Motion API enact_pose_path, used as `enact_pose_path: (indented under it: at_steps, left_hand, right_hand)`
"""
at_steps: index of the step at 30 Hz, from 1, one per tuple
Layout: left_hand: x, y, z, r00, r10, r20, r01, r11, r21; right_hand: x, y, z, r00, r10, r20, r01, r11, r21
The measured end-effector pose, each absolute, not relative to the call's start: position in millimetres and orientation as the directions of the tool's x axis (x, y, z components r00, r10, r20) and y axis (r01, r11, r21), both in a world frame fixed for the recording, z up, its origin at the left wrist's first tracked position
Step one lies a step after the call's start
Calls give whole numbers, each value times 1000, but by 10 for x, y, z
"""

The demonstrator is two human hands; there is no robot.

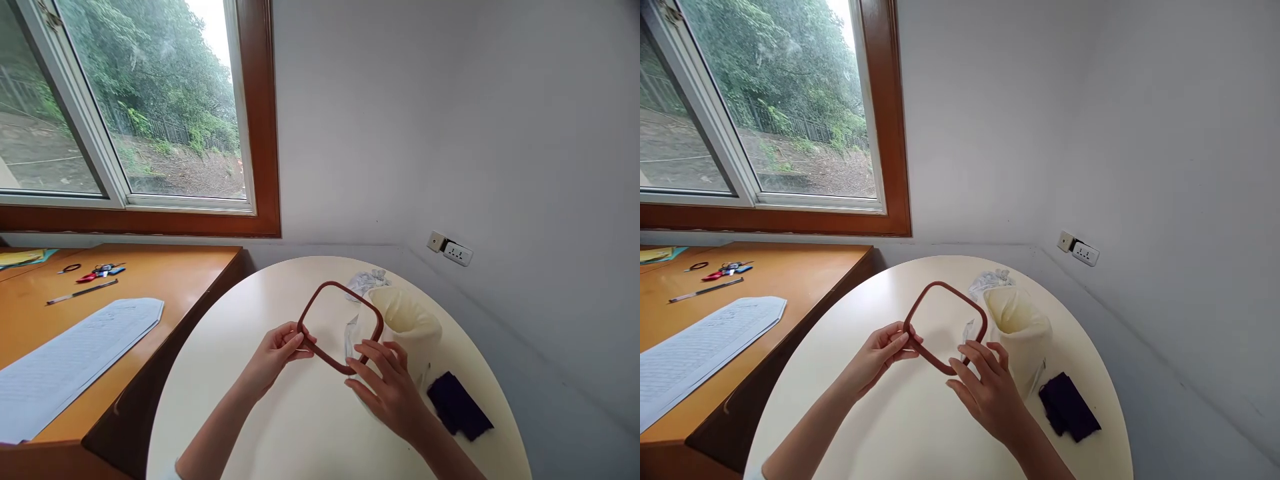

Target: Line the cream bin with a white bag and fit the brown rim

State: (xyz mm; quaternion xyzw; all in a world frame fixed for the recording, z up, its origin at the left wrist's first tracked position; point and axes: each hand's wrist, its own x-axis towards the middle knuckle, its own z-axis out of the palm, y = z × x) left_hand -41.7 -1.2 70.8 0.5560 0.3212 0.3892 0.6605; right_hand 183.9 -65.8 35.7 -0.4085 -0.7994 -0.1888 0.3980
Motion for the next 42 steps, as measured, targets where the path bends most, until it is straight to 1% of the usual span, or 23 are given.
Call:
enact_pose_path:
  at_steps: [3,7,10,12,13,15,17,19,21,23,25,28,31,34,37,42]
  left_hand:
    - [-431,-21,721,521,853,23,-167,75,983]
    - [-341,-5,794,559,828,47,-197,77,977]
    - [-148,26,856,531,841,104,-205,9,979]
    - [41,43,881,496,850,178,-125,-134,983]
    - [150,49,886,489,842,229,-47,-236,971]
    - [385,58,878,517,791,328,130,-451,883]
    - [615,73,850,587,719,372,267,-605,750]
    - [808,103,809,648,654,391,350,-711,609]
    - [936,142,765,681,608,407,394,-774,496]
    - [983,175,733,701,587,405,405,-795,451]
    - [949,189,726,722,570,393,380,-801,463]
    - [787,171,771,744,551,378,317,-789,527]
    - [558,126,872,740,577,345,298,-742,601]
    - [308,78,983,721,625,299,320,-683,657]
    - [55,41,1057,692,672,263,351,-632,691]
    - [-281,-8,1075,650,737,187,459,-576,677]
  right_hand:
    - [1854,-689,398,-371,488,790,798,603,3]
    - [1950,-759,510,-414,440,797,763,645,40]
    - [2162,-804,594,-386,411,826,785,616,60]
    - [2377,-810,638,-301,382,874,837,545,49]
    - [2498,-805,656,-244,361,900,866,499,34]
    - [2745,-780,675,-114,311,944,920,391,-17]
    - [2973,-746,661,6,292,956,953,288,-94]
    - [3162,-710,598,102,328,939,963,205,-177]
    - [3311,-676,488,166,387,907,958,156,-242]
    - [3428,-639,345,203,447,871,947,136,-290]
    - [3524,-592,192,233,503,832,935,120,-334]
    - [3633,-495,-21,275,592,757,917,76,-393]
    - [3690,-379,-204,258,696,670,908,61,-413]
    - [3681,-279,-363,219,789,573,907,51,-417]
    - [3630,-221,-481,209,843,497,909,20,-416]
    - [3541,-216,-545,165,907,388,908,15,-420]
